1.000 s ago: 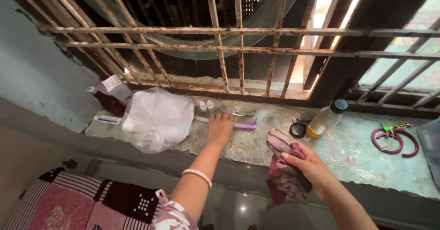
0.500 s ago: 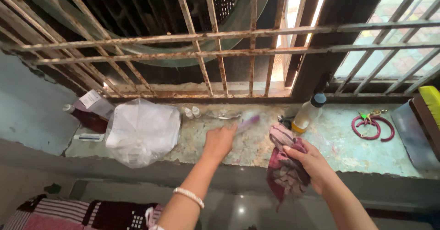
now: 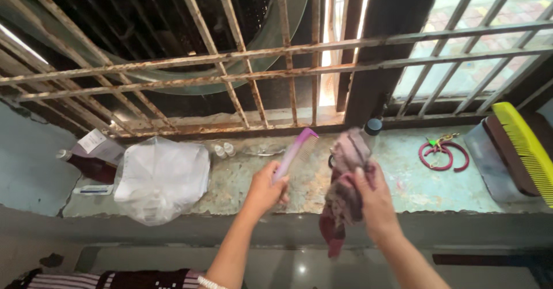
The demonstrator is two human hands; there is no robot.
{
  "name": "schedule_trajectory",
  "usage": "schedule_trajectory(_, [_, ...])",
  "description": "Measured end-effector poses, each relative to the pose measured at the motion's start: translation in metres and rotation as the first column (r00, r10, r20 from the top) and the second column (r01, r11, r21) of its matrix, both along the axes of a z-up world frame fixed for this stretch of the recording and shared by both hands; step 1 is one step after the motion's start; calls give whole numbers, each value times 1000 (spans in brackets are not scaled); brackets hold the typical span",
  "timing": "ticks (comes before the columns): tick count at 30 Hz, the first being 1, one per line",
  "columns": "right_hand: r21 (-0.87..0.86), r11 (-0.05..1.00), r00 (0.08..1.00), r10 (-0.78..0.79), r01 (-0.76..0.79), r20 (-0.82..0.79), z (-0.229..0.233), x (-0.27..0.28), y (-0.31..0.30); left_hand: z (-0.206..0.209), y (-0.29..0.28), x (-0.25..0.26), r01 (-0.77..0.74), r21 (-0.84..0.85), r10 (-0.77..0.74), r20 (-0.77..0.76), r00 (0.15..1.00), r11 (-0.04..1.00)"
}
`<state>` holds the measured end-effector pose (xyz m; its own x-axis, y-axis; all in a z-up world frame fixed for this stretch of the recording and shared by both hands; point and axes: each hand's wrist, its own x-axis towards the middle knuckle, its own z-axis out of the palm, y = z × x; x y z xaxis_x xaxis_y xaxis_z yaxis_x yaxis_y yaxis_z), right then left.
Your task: The person sweeps the floor with a broom and then wipes a window sill with a cloth. They pick up and wipe various items on the sill, including a plastic container, combs, and bottles, before placing them back. The person then walks to a door and hangs the cloth on a hook.
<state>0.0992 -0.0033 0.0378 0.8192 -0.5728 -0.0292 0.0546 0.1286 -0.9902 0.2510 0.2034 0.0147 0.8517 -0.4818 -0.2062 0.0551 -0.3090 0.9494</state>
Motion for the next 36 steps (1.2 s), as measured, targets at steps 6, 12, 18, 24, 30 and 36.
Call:
schedule_trajectory(6, [-892,407,893,301,198,336,72,-13,34,77,-8,-47,303,87,-300,542,785,949])
schedule_trajectory(12, [-966,108,928,270,235,256,114,-13,12,148,-21,-92,154,337,-343,624,702,929])
schedule_trajectory(18, [-938,230,966,-33,258,257,104,-22,-71,181,-46,-95,165,411,-423,683,596,897])
schedule_trajectory(24, [115,988,951,-135,107,279,105,-63,-156,170,-66,-97,302,-209,-254,229,940,930])
schedule_trajectory(30, [656,733,931,-88,-179,353,115,-77,-127,112,-134,-114,204,-730,-621,-361,695,652])
schedule_trajectory(36, [426,895,975,42,-133,216,86,-75,-102,77,-196,-140,35,-547,-359,-498,789,837])
